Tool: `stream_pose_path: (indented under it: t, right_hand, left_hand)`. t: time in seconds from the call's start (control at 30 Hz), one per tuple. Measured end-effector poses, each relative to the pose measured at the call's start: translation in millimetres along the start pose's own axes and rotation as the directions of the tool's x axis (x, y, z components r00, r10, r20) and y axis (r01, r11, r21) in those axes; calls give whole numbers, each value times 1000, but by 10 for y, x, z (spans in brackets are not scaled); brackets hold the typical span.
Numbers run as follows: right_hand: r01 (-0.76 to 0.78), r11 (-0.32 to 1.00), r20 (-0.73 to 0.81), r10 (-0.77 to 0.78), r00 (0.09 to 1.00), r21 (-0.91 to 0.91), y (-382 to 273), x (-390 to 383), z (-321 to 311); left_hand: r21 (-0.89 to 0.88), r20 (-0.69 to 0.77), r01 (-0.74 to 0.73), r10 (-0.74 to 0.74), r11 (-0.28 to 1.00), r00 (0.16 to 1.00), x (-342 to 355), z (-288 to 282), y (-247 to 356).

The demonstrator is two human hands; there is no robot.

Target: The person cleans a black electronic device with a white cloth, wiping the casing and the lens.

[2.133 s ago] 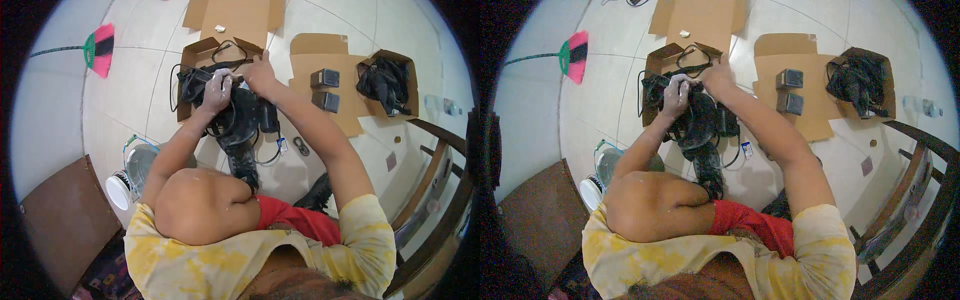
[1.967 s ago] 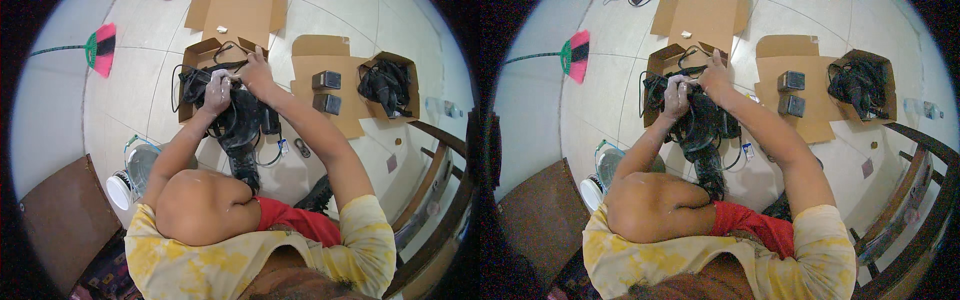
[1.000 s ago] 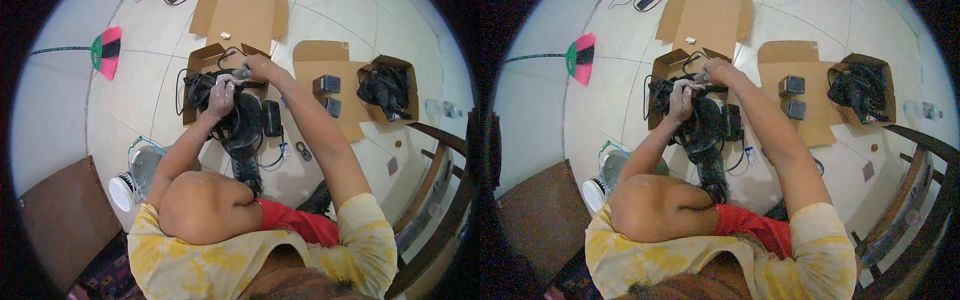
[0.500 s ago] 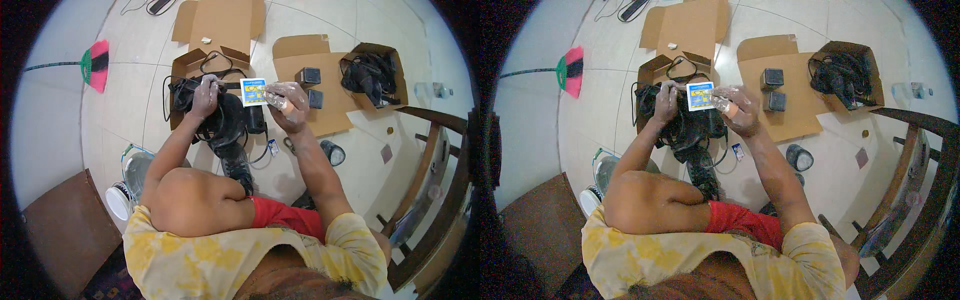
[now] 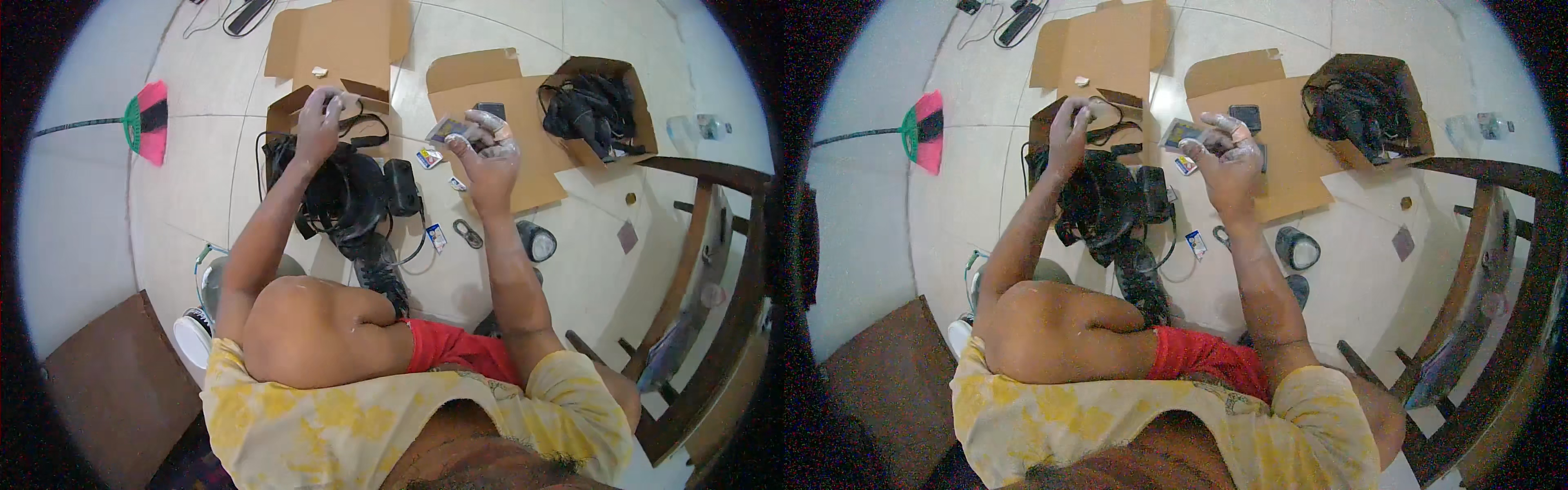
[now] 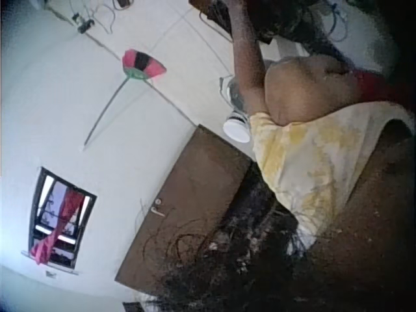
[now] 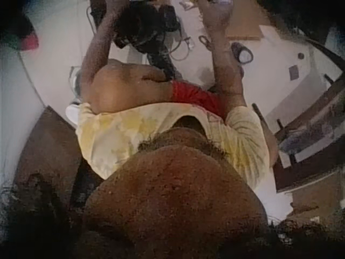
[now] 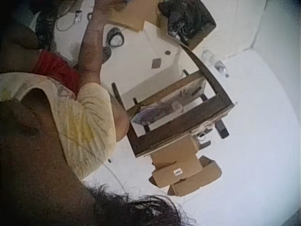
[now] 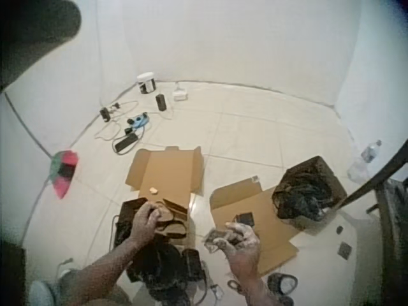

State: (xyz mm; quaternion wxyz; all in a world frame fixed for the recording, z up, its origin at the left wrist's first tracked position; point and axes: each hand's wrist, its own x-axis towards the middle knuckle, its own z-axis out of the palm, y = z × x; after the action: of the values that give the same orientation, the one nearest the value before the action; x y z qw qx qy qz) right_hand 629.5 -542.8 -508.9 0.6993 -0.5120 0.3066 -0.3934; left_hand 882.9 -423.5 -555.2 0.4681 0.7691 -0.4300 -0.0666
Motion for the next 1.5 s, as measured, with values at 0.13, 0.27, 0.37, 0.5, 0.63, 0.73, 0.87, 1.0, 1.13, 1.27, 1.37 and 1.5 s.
stream_pose_path:
  t: [0.13,0.27,0.37,0.5,0.63,0.73,0.87,1.0,1.13,1.27,1.37,1.5]
  right_hand:
    - [-33,978,-25,29,999,-207,132,90,-224]
    - [-144,971,-60,158,986,190,-48,145,-264]
    - [-100,961,-110,132,985,259,-240,182,-427]
    - [-1,991,-203,29,979,137,-514,213,-645]
    - [2,993,-189,21,982,121,-575,242,-733]
    - [-8,984,-116,29,993,180,-535,245,-791]
    - [-131,987,-10,133,991,98,-375,246,-931]
    - [-143,984,29,147,989,-108,-286,276,-851]
    - [-225,968,115,237,965,-109,-217,243,-568]
    - [-242,943,177,284,942,-227,14,197,-402]
    - [-168,958,191,214,958,-231,185,162,-494]
    - [-135,981,172,158,972,-136,135,95,-130]
  left_hand:
    - [-28,373,113,-94,993,923,361,298,207]
    - [-47,602,-33,55,998,797,568,671,301]
    - [-52,716,-86,97,995,692,703,834,366]
    - [55,879,-342,117,938,463,864,893,554]
    - [86,942,-440,71,894,329,804,992,408]
    - [154,870,-343,37,926,491,744,1029,162]
    - [-15,455,316,-275,949,847,710,592,-171]
    - [-49,194,528,-510,848,838,964,37,-659]
    - [178,157,471,-497,864,853,1234,-253,-1293]
    - [479,-92,267,-254,836,963,1224,-400,-1347]
    - [174,88,44,-60,984,994,1021,153,-522]
    - [-45,563,136,-87,990,822,327,257,1088]
